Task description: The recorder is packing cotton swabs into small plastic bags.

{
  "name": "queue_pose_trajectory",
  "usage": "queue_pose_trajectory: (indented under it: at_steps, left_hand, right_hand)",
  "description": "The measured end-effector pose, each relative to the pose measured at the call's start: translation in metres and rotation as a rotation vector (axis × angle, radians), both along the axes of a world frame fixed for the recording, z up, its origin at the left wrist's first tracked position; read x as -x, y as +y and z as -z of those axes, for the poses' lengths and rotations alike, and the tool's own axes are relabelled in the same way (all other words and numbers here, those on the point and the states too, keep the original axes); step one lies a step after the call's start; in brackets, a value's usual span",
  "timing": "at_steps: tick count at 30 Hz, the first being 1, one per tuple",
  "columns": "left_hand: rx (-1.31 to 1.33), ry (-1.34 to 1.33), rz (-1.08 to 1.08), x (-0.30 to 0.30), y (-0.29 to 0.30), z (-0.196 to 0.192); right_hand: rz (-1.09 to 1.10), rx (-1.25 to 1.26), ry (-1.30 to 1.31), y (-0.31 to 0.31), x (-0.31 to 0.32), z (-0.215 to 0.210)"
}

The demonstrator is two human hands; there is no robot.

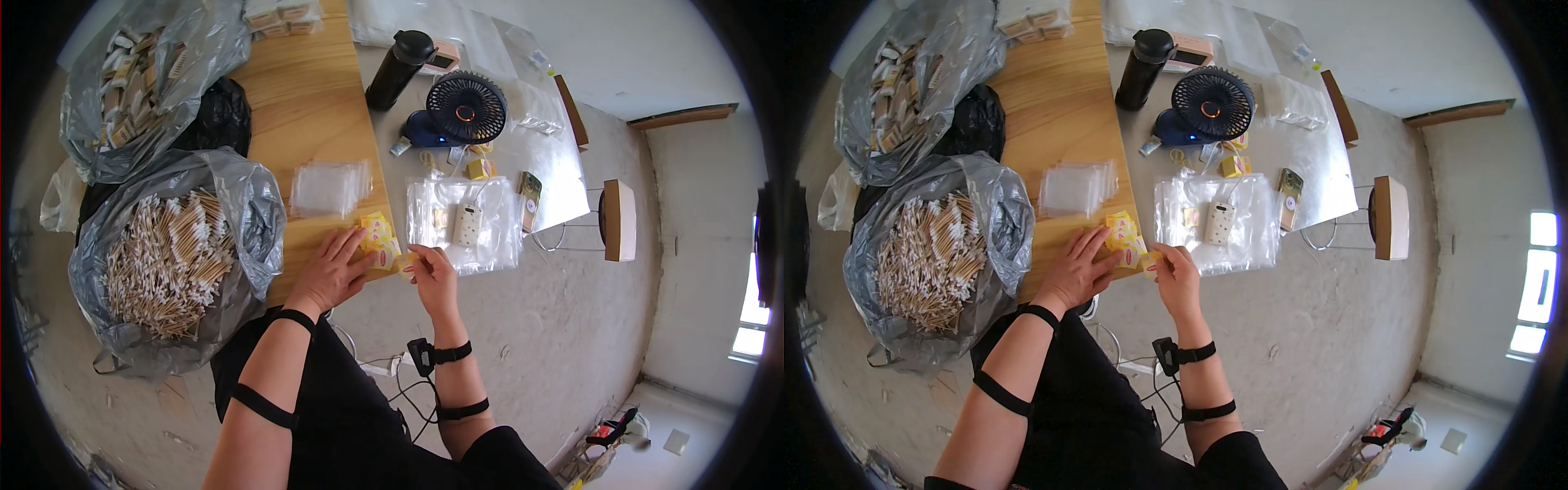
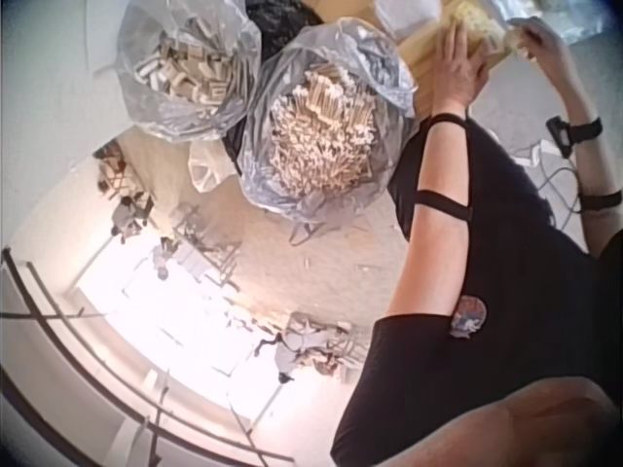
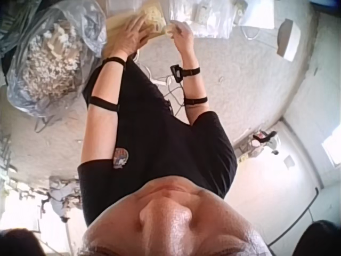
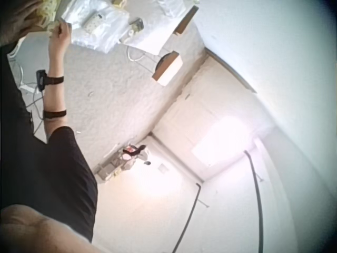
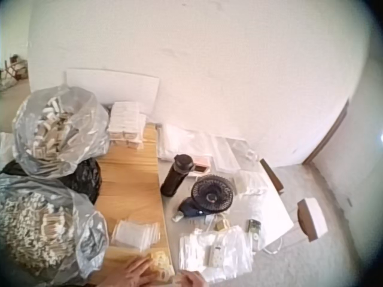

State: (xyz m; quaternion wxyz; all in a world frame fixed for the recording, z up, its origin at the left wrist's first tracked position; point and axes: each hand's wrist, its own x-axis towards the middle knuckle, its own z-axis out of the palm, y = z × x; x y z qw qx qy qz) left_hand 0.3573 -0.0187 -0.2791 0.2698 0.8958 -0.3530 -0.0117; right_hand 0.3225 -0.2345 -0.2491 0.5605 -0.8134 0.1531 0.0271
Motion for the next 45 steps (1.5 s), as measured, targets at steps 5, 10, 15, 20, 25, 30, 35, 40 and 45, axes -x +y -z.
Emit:
queue_pose_trajectory:
  at_steps: [5, 10, 15, 20, 25, 30, 35, 40, 45]
  left_hand:
    - [0.001, -0.006, -0.002, 0.000, -0.002, 0.001]
    - [0.005, 0.021, -0.010, 0.000, -0.003, 0.000]
    - [0.000, -0.004, -0.003, -0.001, -0.001, 0.003]
    - [-0.002, -0.019, 0.005, 0.000, -0.002, 0.001]
    - [-0.020, -0.038, 0.001, 0.000, -0.003, 0.000]
    - [-0.041, -0.040, -0.001, -0.001, -0.002, -0.002]
    - [-0.030, -0.022, 0.003, -0.001, -0.002, -0.001]
    - [-0.034, -0.033, -0.001, 0.000, -0.002, -0.002]
    - [-0.021, -0.019, -0.004, -0.001, -0.003, -0.004]
  right_hand:
    - [-0.178, 0.160, -0.020, 0.013, -0.023, -0.007]
    - [-0.360, 0.428, -0.145, 0.022, -0.035, 0.001]
    - [-0.251, 0.538, -0.228, 0.007, -0.042, 0.015]
    - [0.039, 0.786, -0.115, -0.041, -0.055, 0.040]
    - [0.030, 0.993, -0.048, -0.049, -0.071, 0.051]
    - [-0.049, 0.847, 0.177, -0.061, -0.086, 0.040]
    - [-0.186, 0.867, 0.228, -0.067, -0.088, 0.036]
    - [-0.158, 0.756, 0.138, -0.072, -0.085, 0.032]
    - [-0.316, 0.839, 0.263, -0.079, -0.090, 0.021]
